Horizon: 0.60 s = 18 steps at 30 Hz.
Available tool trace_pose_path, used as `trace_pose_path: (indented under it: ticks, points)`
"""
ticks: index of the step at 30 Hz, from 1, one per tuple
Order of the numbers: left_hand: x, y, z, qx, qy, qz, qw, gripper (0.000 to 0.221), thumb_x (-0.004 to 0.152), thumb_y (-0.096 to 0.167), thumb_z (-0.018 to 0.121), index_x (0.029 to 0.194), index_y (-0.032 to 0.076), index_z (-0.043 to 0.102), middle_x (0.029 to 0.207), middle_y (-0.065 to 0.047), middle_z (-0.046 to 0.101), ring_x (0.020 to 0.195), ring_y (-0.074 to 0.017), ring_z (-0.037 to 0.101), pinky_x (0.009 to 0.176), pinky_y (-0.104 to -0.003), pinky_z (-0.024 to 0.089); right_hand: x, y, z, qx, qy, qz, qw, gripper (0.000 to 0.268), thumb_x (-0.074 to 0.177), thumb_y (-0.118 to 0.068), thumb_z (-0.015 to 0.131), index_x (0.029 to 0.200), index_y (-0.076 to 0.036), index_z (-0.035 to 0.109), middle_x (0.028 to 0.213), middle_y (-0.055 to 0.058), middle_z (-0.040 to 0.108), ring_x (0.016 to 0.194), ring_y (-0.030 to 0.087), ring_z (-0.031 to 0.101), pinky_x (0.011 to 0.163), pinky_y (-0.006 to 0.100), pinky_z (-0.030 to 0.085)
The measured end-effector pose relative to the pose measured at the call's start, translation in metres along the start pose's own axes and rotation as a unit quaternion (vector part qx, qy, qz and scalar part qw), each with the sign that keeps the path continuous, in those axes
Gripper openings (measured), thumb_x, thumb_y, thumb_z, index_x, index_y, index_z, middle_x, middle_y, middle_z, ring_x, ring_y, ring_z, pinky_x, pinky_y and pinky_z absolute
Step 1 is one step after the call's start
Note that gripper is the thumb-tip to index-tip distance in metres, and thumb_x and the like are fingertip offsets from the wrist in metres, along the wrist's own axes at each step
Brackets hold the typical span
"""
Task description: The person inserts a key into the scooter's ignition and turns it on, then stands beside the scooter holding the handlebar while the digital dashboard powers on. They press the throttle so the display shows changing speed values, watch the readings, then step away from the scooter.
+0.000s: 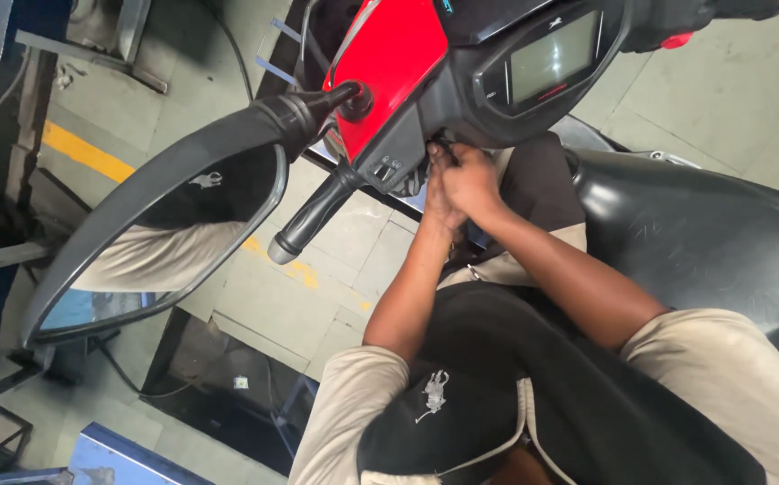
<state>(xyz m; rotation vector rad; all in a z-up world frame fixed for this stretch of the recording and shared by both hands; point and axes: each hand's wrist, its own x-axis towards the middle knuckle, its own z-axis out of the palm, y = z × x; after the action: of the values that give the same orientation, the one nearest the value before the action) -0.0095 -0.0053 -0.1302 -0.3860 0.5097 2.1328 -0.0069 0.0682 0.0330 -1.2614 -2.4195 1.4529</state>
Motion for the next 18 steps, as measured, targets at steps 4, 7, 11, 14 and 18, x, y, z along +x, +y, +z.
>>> trace_pose_path:
  ticks: [4, 7, 11, 14, 18]
  points:
    - [-0.005, 0.003, 0.005, -0.036, -0.028, 0.002, 0.999, 0.047, 0.097, 0.049, 0.055, 0.135, 0.022, 0.056, 0.125, 0.006, 0.064, 0.112, -0.0120, 0.064, 0.096, -0.033, 0.054, 0.005, 0.010, 0.001, 0.012, -0.031, 0.022, 0.999, 0.036, 0.095, -0.038, 0.062, 0.105, -0.005, 0.072, 0.094, 0.024, 0.073, 0.093, 0.041, 0.073, 0.081, 0.048, 0.056]
    - [-0.012, 0.012, 0.029, 0.006, -0.051, 0.000, 0.999, 0.045, 0.101, 0.052, 0.055, 0.127, 0.015, 0.057, 0.116, -0.004, 0.068, 0.106, -0.0190, 0.067, 0.094, -0.038, 0.055, 0.003, 0.027, 0.012, -0.024, -0.016, -0.045, 0.999, 0.031, 0.096, -0.030, 0.060, 0.107, -0.003, 0.072, 0.098, 0.028, 0.071, 0.098, 0.047, 0.067, 0.085, 0.052, 0.053]
    - [-0.015, 0.018, 0.026, 0.028, -0.028, -0.046, 0.998, 0.047, 0.106, 0.053, 0.052, 0.119, 0.008, 0.058, 0.109, -0.010, 0.069, 0.100, -0.0232, 0.069, 0.091, -0.038, 0.056, -0.006, 0.007, 0.008, -0.095, -0.008, -0.065, 0.993, 0.029, 0.095, -0.024, 0.056, 0.111, -0.002, 0.067, 0.095, 0.029, 0.071, 0.093, 0.048, 0.068, 0.086, 0.055, 0.052]
    - [-0.018, 0.014, 0.031, -0.027, -0.044, -0.072, 0.996, 0.046, 0.109, 0.054, 0.049, 0.115, 0.009, 0.059, 0.104, -0.009, 0.067, 0.096, -0.0240, 0.068, 0.087, -0.039, 0.057, -0.012, -0.008, 0.002, -0.122, 0.022, -0.065, 0.990, 0.028, 0.095, -0.027, 0.058, 0.107, -0.004, 0.068, 0.087, 0.027, 0.071, 0.085, 0.047, 0.069, 0.079, 0.056, 0.052]
    - [-0.026, 0.014, 0.067, -0.050, -0.106, -0.078, 0.990, 0.064, 0.105, 0.070, 0.044, 0.105, 0.009, 0.060, 0.092, -0.010, 0.066, 0.083, -0.0287, 0.066, 0.074, -0.042, 0.056, -0.011, -0.006, 0.009, -0.171, 0.078, -0.114, 0.975, 0.030, 0.097, -0.034, 0.060, 0.099, -0.006, 0.070, 0.078, 0.025, 0.071, 0.075, 0.046, 0.069, 0.072, 0.058, 0.051]
